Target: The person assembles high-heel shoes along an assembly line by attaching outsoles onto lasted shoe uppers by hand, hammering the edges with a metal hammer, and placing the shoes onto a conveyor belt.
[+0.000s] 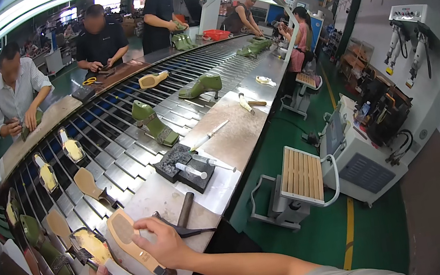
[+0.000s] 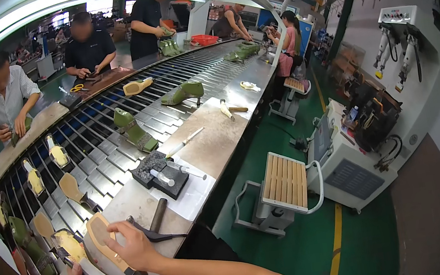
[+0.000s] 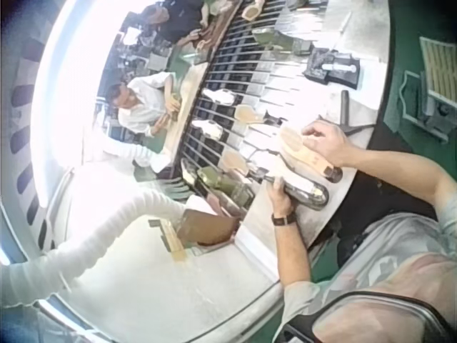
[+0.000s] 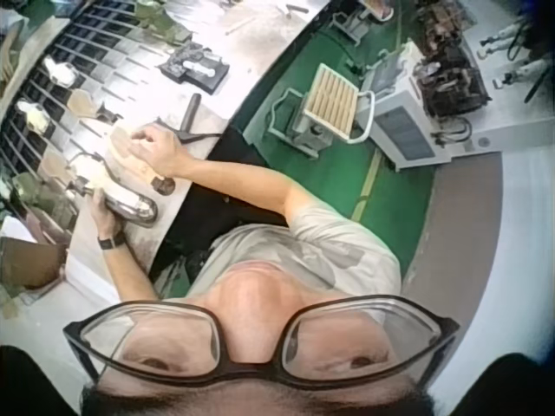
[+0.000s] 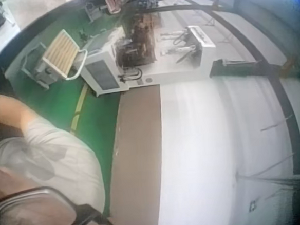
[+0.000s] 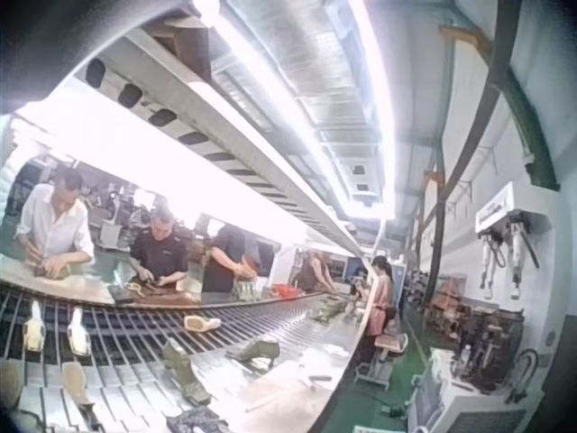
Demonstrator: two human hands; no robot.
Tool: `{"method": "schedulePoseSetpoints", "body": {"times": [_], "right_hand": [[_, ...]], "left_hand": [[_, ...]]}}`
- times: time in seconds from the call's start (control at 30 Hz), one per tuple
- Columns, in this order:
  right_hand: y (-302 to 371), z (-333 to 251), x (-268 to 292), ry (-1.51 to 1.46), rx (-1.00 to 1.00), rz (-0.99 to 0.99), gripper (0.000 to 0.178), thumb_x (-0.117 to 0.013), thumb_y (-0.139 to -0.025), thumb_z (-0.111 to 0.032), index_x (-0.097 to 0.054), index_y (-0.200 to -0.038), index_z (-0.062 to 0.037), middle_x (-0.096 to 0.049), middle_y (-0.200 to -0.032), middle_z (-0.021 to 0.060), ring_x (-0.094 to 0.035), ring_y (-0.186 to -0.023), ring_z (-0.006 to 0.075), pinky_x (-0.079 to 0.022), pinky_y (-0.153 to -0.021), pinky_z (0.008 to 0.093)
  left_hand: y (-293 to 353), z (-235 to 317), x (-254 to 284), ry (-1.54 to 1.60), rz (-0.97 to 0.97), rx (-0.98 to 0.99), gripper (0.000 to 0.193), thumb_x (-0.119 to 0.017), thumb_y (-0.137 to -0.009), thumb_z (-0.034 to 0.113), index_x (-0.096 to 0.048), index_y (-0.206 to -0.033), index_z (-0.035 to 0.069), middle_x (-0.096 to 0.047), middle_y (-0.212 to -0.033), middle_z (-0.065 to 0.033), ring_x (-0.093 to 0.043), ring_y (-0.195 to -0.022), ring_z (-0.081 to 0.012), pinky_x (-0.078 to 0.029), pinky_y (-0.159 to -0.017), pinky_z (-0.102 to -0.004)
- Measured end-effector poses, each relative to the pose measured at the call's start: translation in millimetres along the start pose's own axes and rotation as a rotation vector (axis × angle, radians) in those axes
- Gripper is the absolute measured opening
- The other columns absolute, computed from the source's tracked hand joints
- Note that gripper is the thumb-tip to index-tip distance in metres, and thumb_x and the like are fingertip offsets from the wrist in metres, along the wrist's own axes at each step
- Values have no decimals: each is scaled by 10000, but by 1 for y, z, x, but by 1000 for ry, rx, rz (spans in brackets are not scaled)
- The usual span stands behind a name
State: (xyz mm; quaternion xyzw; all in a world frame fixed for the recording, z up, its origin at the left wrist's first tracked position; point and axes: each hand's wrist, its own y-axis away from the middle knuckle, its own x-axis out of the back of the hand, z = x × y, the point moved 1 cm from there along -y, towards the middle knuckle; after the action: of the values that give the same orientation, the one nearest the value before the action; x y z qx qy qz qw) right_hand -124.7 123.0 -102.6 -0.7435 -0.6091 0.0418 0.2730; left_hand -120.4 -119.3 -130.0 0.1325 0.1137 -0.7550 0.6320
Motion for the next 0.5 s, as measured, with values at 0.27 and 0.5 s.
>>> {"method": "schedulePoseSetpoints", "body": {"times": [0.27, 0.5], "right_hand": [[37, -27, -19, -375, -260, -384, 448, -682, -1054, -317, -596, -757, 8, -514, -599, 21, -424, -609, 84, -381, -552, 318], [44, -29, -16, -361, -247, -384, 411, -706, -1038, -277, -603, -766, 14, -576, -615, 50, -473, -594, 87, -413, -547, 314]], "left_hand": [[4, 12, -5, -72, 25, -59, 875, -713, -881, 599, -508, -1460, -25, -653, -1162, -101, -674, -982, -202, -582, -788, -339], [9, 11, -7, -39, 27, -38, 858, -693, -901, 625, -477, -1461, 12, -673, -1047, -147, -691, -848, -225, -590, -718, -362]]}}
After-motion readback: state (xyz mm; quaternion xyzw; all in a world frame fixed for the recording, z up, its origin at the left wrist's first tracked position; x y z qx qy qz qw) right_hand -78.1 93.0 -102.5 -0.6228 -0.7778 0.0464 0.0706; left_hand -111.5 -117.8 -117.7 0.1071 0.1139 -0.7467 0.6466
